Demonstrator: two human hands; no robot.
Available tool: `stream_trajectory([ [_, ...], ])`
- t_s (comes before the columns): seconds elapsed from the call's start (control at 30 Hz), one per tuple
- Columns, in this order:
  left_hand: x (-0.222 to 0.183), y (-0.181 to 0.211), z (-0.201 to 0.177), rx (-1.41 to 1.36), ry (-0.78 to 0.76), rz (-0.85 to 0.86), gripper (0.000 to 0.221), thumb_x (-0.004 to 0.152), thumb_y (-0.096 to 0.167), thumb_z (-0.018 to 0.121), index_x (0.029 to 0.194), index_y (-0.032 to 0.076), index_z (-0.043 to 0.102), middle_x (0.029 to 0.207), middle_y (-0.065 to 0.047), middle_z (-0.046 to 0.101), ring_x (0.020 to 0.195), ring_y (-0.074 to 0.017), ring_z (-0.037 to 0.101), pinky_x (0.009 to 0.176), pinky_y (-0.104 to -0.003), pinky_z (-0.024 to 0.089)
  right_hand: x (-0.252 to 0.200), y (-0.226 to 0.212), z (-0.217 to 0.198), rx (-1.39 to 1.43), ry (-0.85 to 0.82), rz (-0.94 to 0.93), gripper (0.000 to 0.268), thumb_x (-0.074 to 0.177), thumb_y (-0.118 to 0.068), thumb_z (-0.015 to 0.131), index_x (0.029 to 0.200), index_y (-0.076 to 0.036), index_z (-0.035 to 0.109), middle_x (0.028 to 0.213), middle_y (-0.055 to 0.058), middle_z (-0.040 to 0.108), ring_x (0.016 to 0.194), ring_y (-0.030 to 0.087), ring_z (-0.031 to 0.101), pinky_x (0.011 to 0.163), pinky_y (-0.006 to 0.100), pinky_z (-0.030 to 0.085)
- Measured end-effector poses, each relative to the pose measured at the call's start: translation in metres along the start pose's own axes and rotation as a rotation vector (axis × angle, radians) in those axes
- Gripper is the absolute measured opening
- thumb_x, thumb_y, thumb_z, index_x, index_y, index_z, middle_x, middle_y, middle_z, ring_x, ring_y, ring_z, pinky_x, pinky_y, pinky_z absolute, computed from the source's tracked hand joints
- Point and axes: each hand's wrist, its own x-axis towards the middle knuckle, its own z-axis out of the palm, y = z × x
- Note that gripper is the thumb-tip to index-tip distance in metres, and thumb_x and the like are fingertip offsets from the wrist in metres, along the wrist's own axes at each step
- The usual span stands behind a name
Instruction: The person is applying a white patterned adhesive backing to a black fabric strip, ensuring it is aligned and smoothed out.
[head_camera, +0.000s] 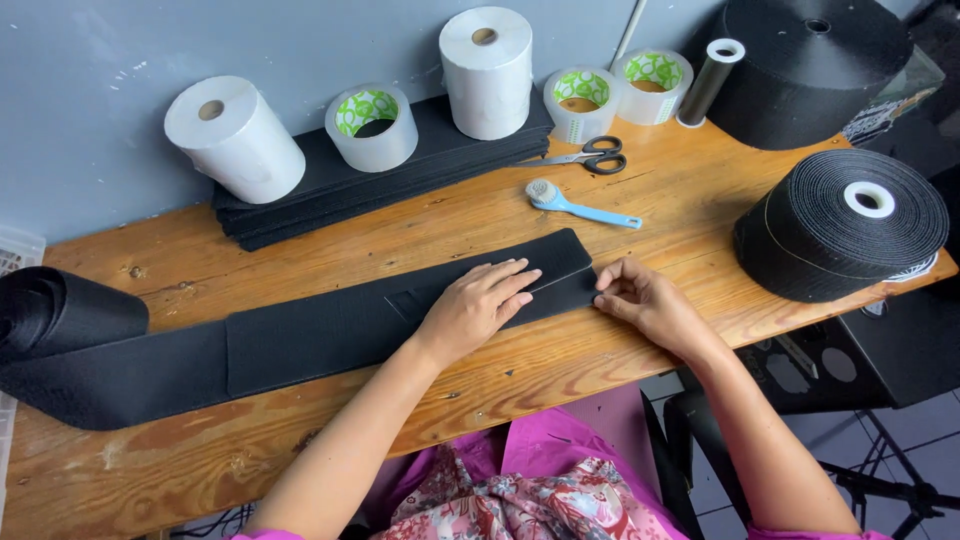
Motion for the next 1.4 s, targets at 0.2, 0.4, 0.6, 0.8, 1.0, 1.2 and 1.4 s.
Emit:
stream_trajectory([
  [0.2,0.016,0.005,-0.060,0.312,0.126,-0.100,0.022,0.107,0.028,0.053,0.122,0.023,0.068,0.102,-0.004,0.075,0.084,-0.0288,0.076,0.066,-0.041,0.061,-0.014,-0.073,0.015,-0.287,0.029,0.037,0.042,0.084,-0.005,0.073,0.126,-0.010,0.073,0.098,0.013,0.065,0.090,0.021,0.067,0.081,0.033,0.061],
  [0.4,0.063,0.013,-0.151,0.495,0.287,-0.064,0.025,0.114,0.035,0.046,0.124,0.026,0.067,0.086,0.003,0.070,0.067,-0.0179,0.073,0.056,-0.028,0.057,-0.017,-0.091,0.017,-0.309,0.035,0.052,0.044,0.085,-0.006,0.072,0.129,-0.012,0.074,0.096,0.013,0.065,0.088,0.020,0.066,0.080,0.031,0.060],
  [0.6,0.099,0.025,-0.161,0.243,0.174,-0.138,0.023,0.111,0.040,0.049,0.116,0.031,0.070,0.085,-0.002,0.072,0.080,-0.0319,0.073,0.068,-0.046,0.059,-0.019,-0.095,0.017,-0.295,0.021,0.042,0.042,0.085,-0.008,0.072,0.127,-0.010,0.073,0.098,0.016,0.065,0.090,0.024,0.068,0.081,0.037,0.061],
  [0.8,0.096,-0.012,-0.045,0.148,-0.262,-0.411,0.027,0.103,0.032,0.050,0.101,0.025,0.076,0.079,-0.005,0.074,0.084,-0.0318,0.074,0.088,-0.049,0.053,-0.010,-0.059,0.010,-0.174,0.038,0.066,0.036,0.086,-0.008,0.074,0.123,-0.009,0.073,0.098,0.010,0.068,0.086,0.019,0.072,0.080,0.032,0.062],
  [1.0,0.077,-0.036,-0.002,0.083,-0.350,-0.504,0.028,0.105,0.036,0.049,0.106,0.024,0.074,0.090,-0.010,0.076,0.092,-0.0339,0.073,0.088,-0.047,0.054,-0.005,-0.059,0.016,-0.187,0.113,0.170,0.029,0.100,-0.034,0.065,0.107,-0.008,0.076,0.085,0.015,0.075,0.074,0.022,0.077,0.074,0.036,0.061],
  [1.2,0.063,-0.022,-0.044,0.015,-0.354,-0.491,0.036,0.104,0.044,0.051,0.123,0.019,0.067,0.116,-0.015,0.074,0.114,-0.0377,0.068,0.097,-0.053,0.052,-0.002,-0.072,0.025,-0.254,0.213,0.223,0.024,0.096,-0.031,0.073,0.098,-0.007,0.070,0.077,0.016,0.074,0.064,0.022,0.076,0.065,0.032,0.059],
  [1.4,0.010,-0.054,-0.120,0.282,-0.461,-0.669,0.056,0.096,0.068,0.048,0.115,0.021,0.072,0.108,-0.015,0.076,0.112,-0.0381,0.069,0.099,-0.053,0.048,-0.006,-0.083,0.025,-0.278,0.252,0.245,0.028,0.101,-0.032,0.068,0.101,-0.003,0.068,0.077,0.019,0.073,0.063,0.023,0.075,0.069,0.035,0.058],
])
